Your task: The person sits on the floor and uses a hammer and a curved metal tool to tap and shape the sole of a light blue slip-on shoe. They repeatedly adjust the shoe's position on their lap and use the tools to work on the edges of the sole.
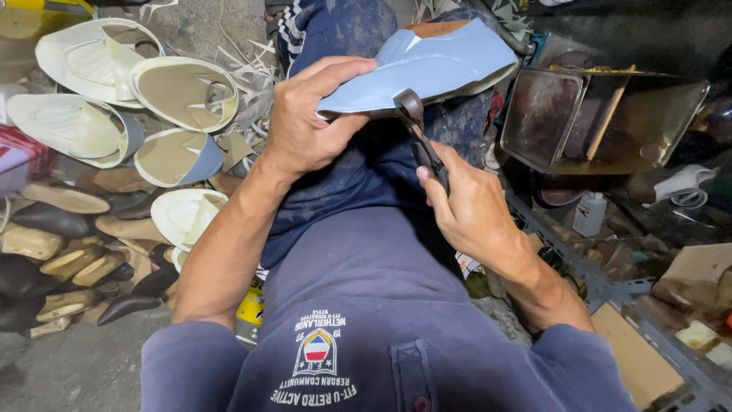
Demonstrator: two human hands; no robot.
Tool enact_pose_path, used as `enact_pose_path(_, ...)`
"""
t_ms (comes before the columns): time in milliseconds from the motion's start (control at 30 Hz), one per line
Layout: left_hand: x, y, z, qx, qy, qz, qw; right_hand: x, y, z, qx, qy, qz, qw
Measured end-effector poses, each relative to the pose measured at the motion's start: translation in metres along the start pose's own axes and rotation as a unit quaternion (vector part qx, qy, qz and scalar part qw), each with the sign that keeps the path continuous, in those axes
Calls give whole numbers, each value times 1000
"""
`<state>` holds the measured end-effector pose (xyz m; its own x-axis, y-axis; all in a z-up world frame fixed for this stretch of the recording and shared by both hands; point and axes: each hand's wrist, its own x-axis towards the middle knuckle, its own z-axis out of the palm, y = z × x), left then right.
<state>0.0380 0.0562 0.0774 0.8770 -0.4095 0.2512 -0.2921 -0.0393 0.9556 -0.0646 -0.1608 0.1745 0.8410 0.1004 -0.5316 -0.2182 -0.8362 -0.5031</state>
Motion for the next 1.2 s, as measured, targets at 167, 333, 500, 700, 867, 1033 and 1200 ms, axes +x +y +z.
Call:
enact_pose_path(167, 19, -4, -2, -9, 12, -46, 999, 16, 12, 5, -53, 86, -64, 993)
enact_pose_path(333, 34, -9, -3, -3, 16, -77, 997, 39, 29, 19, -73, 151, -94, 981)
enact_pose_path(500, 38, -11, -1, -14, 1, -112, 994, 47, 22, -4, -38, 159, -117, 980)
enact_pose_path(700, 34, -21, 8, -105, 55, -87, 989, 34, 6, -26, 76, 13, -13, 997)
enact_pose_path(867, 27, -12, 3, 19, 14, -95, 995, 24, 6, -39, 222, -197, 20, 955)
enact_pose_path(1033, 18, -3, 2, 3, 9, -62, 998, -1, 12, -19, 75, -93, -18, 993)
enact_pose_path(1200, 8, 1, 7, -16, 9, -43, 999, -1, 20, -6, -22, -11, -53, 998)
